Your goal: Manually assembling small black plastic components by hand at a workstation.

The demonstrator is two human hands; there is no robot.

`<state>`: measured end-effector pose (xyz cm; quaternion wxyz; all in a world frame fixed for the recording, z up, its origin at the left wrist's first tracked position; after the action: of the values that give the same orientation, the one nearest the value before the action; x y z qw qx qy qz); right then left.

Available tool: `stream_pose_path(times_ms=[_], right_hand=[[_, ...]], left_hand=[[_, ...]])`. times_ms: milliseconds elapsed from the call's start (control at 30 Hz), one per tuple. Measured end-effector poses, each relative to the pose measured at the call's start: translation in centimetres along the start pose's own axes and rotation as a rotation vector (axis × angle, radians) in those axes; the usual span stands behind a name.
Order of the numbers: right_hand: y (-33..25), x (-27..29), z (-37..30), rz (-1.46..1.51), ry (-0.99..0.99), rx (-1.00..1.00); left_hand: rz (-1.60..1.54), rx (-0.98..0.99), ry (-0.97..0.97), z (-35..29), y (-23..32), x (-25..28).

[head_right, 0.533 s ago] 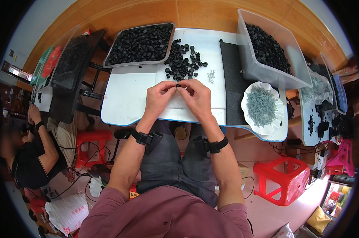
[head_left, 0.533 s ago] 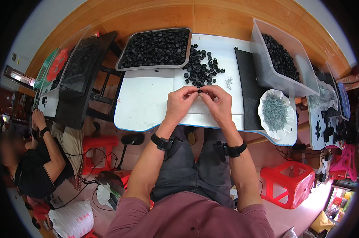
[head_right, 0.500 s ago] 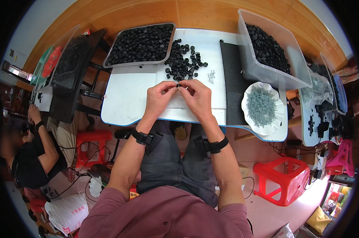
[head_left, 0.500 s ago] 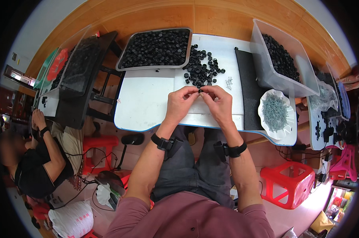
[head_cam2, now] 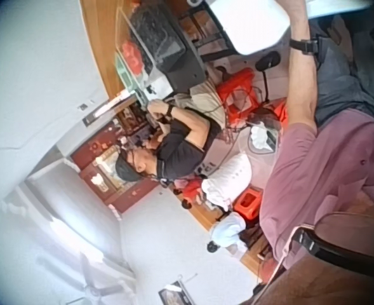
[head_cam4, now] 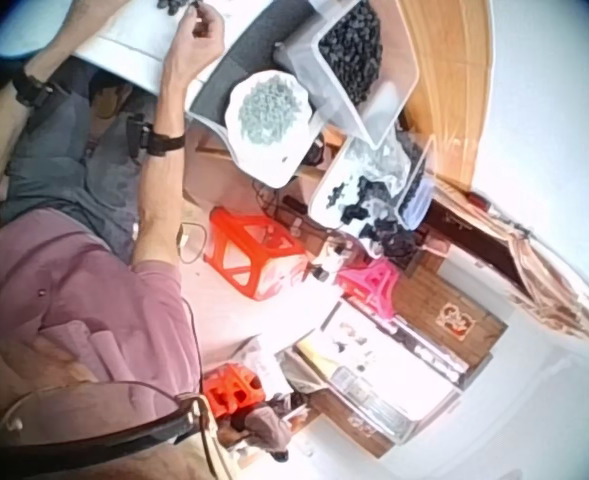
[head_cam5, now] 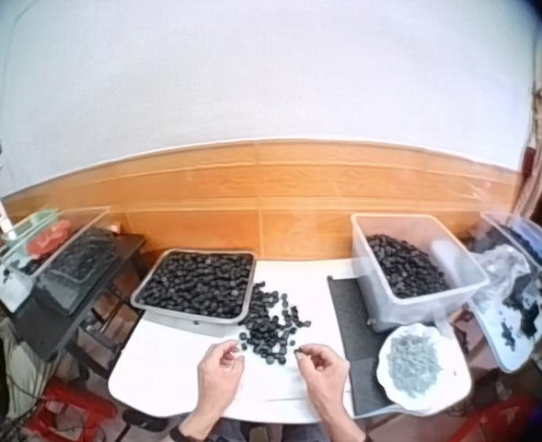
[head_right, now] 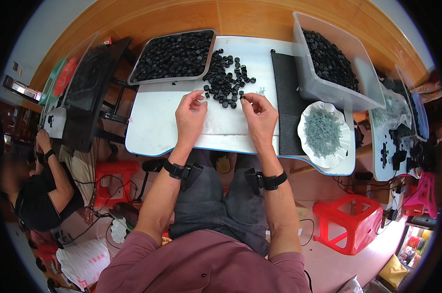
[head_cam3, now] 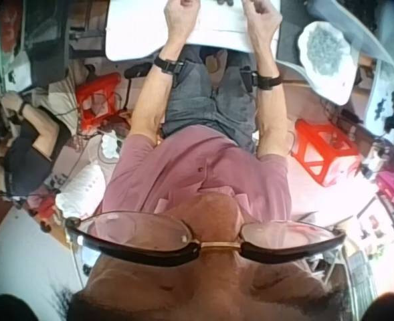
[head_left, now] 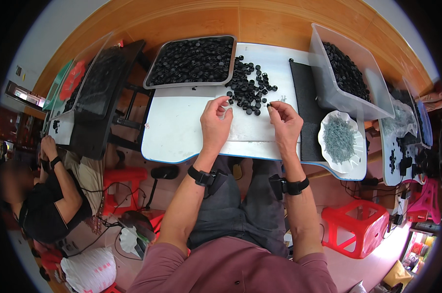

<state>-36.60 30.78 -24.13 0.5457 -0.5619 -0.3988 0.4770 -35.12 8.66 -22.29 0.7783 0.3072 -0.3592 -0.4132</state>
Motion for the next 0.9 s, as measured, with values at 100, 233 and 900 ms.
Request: stream_pose_path(times_ms=[100,233,900], right_hand=[[-0.4,-0.3,-0.5,-0.042,0.019,0.030],[-1.1,-1.0,-0.9,-0.191,0.012,0.110],[-2.3,-2.2,-2.0,-0.267,-0.198,0.244]], left_hand=[[0.105,0.050,-0.047,0.4,-0.4,-0.5],[0.290,-0.001,-0.089,1.3,-1.2,-1.0],[-0.123,-0.002,-0.209,-1.6,1.7,-2.4]])
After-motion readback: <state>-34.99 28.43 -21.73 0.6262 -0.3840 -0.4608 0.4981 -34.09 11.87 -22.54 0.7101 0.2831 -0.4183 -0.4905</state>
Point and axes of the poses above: each hand's wrist, its own z-axis towards the middle knuckle, its own x-axis out of the back of the hand, y = z × x, the point moved 6 cm from there along z, towards the middle knuckle, and after that the axes turned 10 degrees about -x, right-handed, at the moved point
